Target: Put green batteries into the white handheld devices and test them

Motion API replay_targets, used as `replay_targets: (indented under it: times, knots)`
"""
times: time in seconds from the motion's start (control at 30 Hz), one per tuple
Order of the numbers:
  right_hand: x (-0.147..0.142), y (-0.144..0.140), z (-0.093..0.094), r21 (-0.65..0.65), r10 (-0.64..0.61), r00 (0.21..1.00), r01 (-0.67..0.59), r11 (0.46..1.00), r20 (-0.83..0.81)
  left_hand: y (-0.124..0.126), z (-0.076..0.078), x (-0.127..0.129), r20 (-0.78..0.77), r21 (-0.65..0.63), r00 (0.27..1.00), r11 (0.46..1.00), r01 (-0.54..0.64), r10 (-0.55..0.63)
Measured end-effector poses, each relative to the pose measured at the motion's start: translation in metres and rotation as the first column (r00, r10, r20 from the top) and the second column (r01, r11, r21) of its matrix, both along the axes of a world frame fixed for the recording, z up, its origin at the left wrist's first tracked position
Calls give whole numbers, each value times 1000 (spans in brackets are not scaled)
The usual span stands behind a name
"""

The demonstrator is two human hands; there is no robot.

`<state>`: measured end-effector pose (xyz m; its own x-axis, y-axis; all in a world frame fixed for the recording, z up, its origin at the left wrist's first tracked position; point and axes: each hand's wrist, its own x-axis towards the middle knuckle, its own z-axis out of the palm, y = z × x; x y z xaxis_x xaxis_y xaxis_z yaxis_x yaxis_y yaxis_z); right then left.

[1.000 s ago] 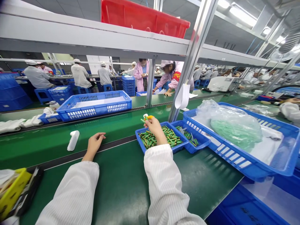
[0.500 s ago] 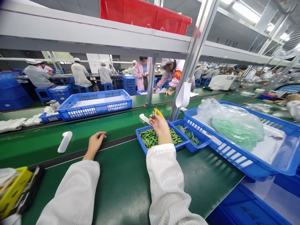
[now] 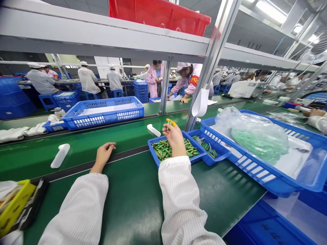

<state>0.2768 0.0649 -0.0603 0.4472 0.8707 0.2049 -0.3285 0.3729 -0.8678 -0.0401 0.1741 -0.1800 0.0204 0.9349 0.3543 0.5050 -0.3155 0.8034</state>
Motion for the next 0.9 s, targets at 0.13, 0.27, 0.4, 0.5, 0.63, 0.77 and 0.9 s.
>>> replay_targets:
  times: [0.13, 0.27, 0.4, 0.5, 0.63, 0.77, 0.9]
  knots:
    - [0, -1, 0, 5, -21, 999, 20, 1000, 39, -3, 1, 4, -67, 5, 997, 999, -33, 33]
    - [3, -2, -1, 23, -38, 995, 36, 999, 89, -7, 7, 33, -167, 55, 985, 998, -34, 43]
    - [7, 0, -5, 39, -43, 989, 38, 999, 144, -8, 16, 89, -321, 59, 942, 991, 120, -96]
    - [10, 0, -8, 28, -8, 985, 3, 1000, 173, -3, 22, 131, -434, 24, 883, 978, 206, -175]
    - [13, -2, -11, 32, 27, 981, -33, 999, 190, 5, 30, 170, -521, -21, 828, 973, 229, -206]
    - [13, -3, -11, 57, 22, 980, -33, 998, 197, 11, 33, 190, -532, -82, 818, 975, 207, -219]
    - [10, -3, -9, 48, 61, 974, -73, 996, 218, 18, 31, 193, -435, -137, 875, 977, 166, -210]
